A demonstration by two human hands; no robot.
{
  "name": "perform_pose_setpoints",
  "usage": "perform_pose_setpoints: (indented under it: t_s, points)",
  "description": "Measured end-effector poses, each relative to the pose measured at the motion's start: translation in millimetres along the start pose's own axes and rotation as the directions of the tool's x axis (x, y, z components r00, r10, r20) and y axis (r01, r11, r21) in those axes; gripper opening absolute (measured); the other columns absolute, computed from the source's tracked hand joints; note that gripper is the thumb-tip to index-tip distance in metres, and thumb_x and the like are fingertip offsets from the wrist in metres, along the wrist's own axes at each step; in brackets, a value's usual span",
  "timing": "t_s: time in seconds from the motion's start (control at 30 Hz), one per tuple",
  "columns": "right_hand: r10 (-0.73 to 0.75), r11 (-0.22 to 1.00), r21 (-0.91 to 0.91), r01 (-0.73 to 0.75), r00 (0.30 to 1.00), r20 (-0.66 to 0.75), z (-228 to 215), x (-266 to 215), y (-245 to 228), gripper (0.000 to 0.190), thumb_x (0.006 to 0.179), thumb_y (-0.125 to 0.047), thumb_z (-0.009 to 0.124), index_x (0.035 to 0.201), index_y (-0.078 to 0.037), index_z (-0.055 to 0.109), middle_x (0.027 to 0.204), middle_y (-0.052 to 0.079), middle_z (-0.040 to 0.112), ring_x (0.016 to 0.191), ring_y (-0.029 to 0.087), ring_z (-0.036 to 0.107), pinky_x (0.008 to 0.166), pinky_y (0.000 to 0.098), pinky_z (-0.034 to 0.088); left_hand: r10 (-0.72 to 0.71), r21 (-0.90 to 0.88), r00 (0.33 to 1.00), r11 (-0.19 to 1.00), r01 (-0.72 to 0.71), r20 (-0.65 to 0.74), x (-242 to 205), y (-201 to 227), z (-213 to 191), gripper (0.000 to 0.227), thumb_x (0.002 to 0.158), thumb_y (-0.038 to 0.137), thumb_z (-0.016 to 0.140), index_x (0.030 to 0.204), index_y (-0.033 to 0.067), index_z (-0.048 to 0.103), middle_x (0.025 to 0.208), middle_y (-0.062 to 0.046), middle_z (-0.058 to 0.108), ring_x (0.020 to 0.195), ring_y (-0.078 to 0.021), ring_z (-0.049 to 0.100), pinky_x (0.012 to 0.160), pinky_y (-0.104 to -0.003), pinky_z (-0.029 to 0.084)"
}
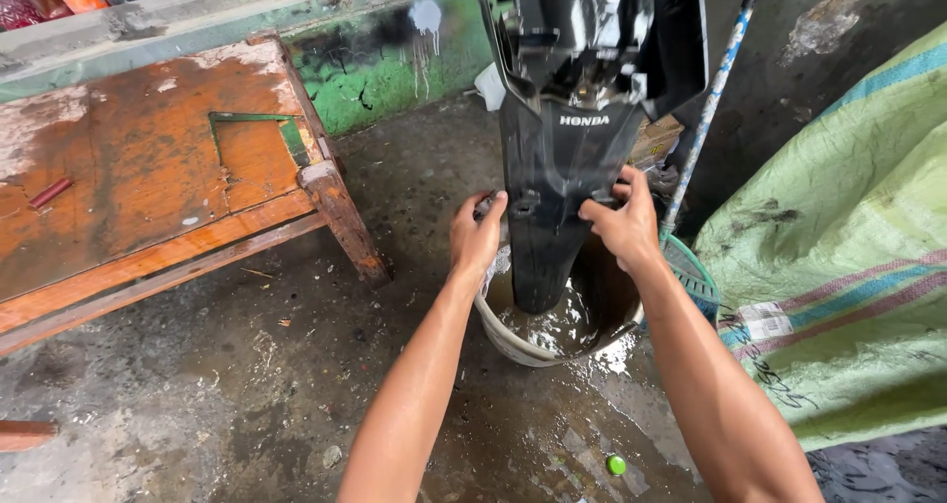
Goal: Cleaning a black plastic motorcycle fender with a cloth and soapy water
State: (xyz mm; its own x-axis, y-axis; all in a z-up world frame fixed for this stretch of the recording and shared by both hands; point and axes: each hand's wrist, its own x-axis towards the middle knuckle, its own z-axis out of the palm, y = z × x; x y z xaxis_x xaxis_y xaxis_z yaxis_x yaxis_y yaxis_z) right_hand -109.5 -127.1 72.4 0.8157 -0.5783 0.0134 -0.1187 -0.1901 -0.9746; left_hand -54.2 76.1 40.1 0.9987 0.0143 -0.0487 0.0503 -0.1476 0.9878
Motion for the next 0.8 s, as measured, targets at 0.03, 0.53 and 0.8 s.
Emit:
perform_pose_setpoints:
  t_s: [0.03,0.53,0.8]
  points:
    - [0.000,1.000,0.000,0.000,1.000,-0.002,-1.7,0.4,-6.1,0.072,0.068,-0.005,0.075,0.136,-0.014,0.053,0.115,0.014,0.064,0.090,0.022,0.063,0.070,0.0291,0.062,0.001,0.000,1.000,1.000,-0.001,0.002,-2.2,4.6,0.2,0.062,0.087,0.053,0.070,0.131,0.0092,0.068,0.127,-0.021,0.061,0.130,-0.0388,0.055,0.109,-0.044,0.044]
    - [-0.576,0.808,-0.244,0.536,0.806,-0.137,0.5,-49.0,-66.8,0.081,0.069,-0.010,0.088,0.140,-0.019,0.051,0.122,0.017,0.060,0.111,0.045,0.067,0.082,0.0530,0.060,0.357,-0.105,0.919,0.920,-0.377,-0.166,-45.8,86.1,1.4,0.070,0.092,0.052,0.069,0.141,0.0035,0.056,0.139,-0.025,0.046,0.136,-0.0448,0.046,0.116,-0.053,0.035]
    - [-0.416,0.752,-0.543,0.373,0.908,0.047,15.5,-64.7,-72.5,0.085,0.073,-0.028,0.085,0.148,-0.036,0.046,0.131,0.003,0.053,0.116,0.043,0.064,0.093,0.0629,0.053,0.177,-0.248,0.964,0.943,-0.224,-0.197,-36.3,70.2,-15.0,0.104,0.082,0.062,0.078,0.157,0.0062,0.030,0.149,-0.028,0.035,0.145,-0.0440,0.034,0.124,-0.052,0.024]
